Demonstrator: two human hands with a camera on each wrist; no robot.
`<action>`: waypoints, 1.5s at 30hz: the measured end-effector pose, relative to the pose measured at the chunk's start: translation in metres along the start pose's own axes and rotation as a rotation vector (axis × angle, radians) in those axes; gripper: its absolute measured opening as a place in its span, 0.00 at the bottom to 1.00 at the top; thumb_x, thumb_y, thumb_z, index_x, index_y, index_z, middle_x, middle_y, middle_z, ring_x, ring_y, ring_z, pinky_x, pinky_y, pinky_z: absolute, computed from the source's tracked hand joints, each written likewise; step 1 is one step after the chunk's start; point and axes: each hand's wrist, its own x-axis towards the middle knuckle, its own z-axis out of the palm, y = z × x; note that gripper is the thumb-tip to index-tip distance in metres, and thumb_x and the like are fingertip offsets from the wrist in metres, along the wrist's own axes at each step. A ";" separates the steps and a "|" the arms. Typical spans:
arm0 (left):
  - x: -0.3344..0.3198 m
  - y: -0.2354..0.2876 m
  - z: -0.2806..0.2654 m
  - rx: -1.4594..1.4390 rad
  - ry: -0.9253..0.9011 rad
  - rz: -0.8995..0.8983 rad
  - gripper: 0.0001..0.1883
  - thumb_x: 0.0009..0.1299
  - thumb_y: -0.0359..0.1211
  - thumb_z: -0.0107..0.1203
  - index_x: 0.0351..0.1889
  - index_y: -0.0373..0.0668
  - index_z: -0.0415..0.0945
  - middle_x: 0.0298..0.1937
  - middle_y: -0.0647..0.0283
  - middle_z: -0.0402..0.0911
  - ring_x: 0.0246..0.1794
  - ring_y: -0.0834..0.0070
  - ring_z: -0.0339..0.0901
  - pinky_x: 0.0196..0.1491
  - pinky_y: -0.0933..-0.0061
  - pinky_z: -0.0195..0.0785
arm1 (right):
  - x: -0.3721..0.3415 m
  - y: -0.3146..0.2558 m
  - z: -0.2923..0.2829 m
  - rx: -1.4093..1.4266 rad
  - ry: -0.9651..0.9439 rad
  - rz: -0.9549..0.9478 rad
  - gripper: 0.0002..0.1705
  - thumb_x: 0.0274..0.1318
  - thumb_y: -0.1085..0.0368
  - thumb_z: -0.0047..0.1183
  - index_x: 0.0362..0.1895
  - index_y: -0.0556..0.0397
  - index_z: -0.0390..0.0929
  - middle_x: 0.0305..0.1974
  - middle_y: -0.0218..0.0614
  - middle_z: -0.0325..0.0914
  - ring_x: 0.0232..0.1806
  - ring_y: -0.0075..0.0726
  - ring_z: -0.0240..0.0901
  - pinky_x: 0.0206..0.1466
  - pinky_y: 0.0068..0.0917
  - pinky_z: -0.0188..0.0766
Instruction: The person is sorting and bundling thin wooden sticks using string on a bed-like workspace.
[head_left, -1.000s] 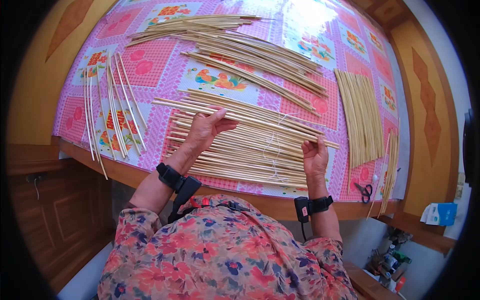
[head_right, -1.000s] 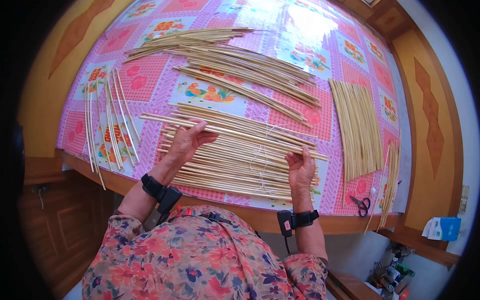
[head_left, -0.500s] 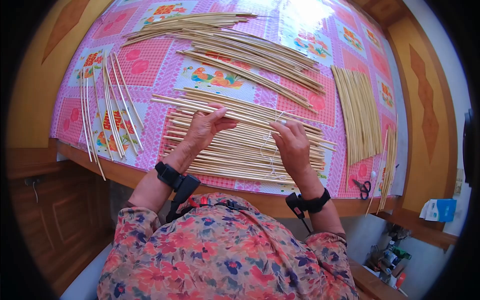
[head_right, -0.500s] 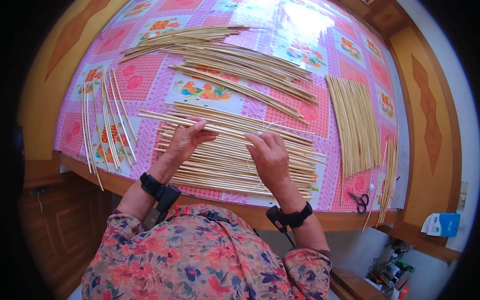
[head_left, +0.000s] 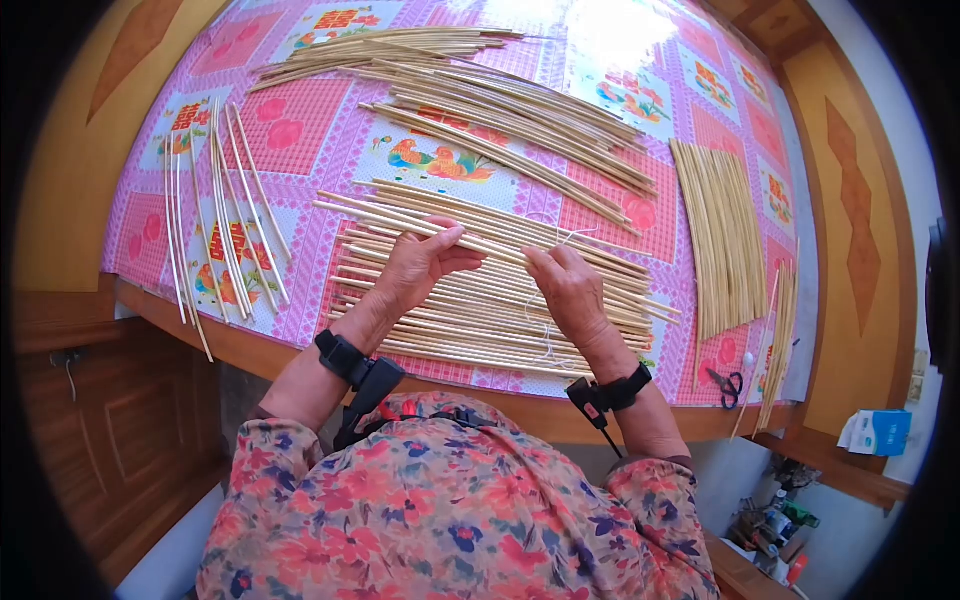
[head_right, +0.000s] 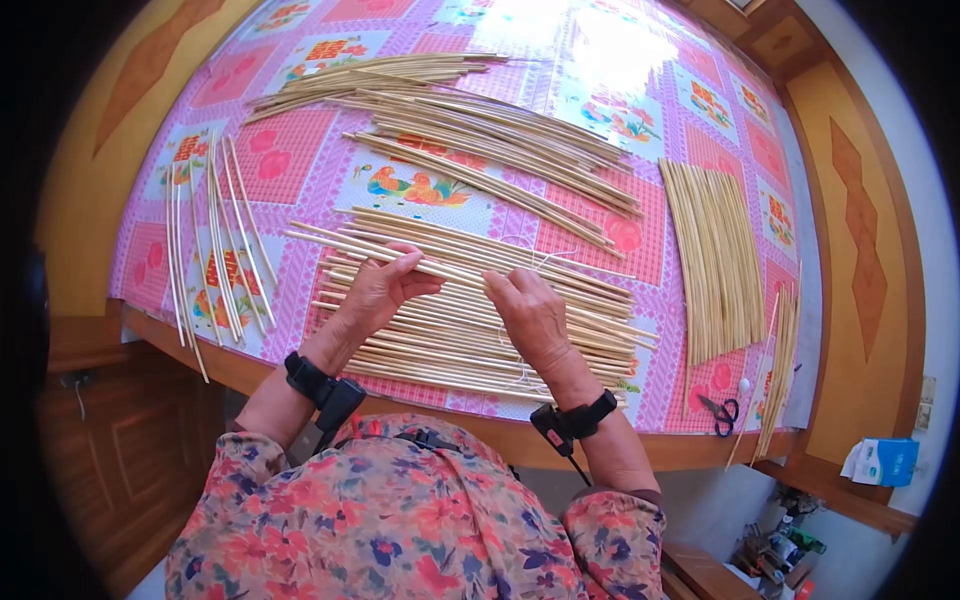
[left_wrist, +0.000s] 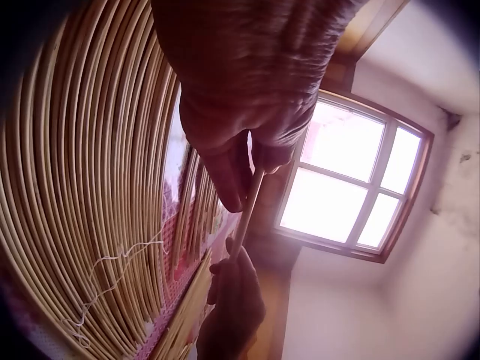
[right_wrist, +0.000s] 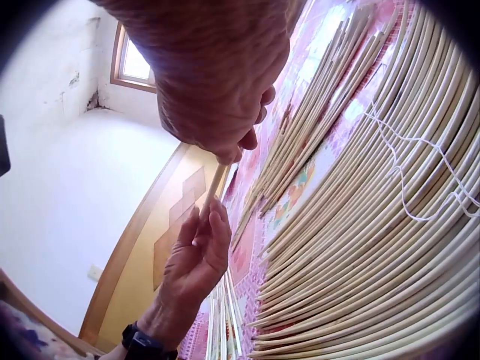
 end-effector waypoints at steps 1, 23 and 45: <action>0.001 -0.001 0.000 -0.025 0.016 -0.051 0.08 0.66 0.31 0.49 0.40 0.39 0.69 0.38 0.54 0.76 0.39 0.63 0.77 0.42 0.68 0.75 | 0.000 0.002 0.000 0.017 0.007 0.010 0.11 0.45 0.65 0.53 0.36 0.47 0.73 0.23 0.32 0.66 0.26 0.37 0.67 0.27 0.32 0.65; 0.061 -0.056 -0.030 1.978 -0.373 0.614 0.29 0.62 0.42 0.49 0.60 0.42 0.57 0.65 0.59 0.54 0.67 0.66 0.46 0.67 0.56 0.32 | 0.046 0.117 0.103 -0.005 -0.086 0.001 0.09 0.48 0.63 0.51 0.37 0.41 0.73 0.24 0.33 0.67 0.28 0.39 0.69 0.27 0.33 0.67; 0.090 -0.068 -0.034 2.055 -0.279 0.407 0.32 0.62 0.42 0.46 0.62 0.38 0.53 0.67 0.55 0.46 0.70 0.64 0.37 0.68 0.59 0.24 | 0.035 0.117 0.116 0.031 -0.034 0.006 0.10 0.48 0.61 0.49 0.37 0.46 0.72 0.25 0.35 0.67 0.30 0.39 0.68 0.32 0.34 0.66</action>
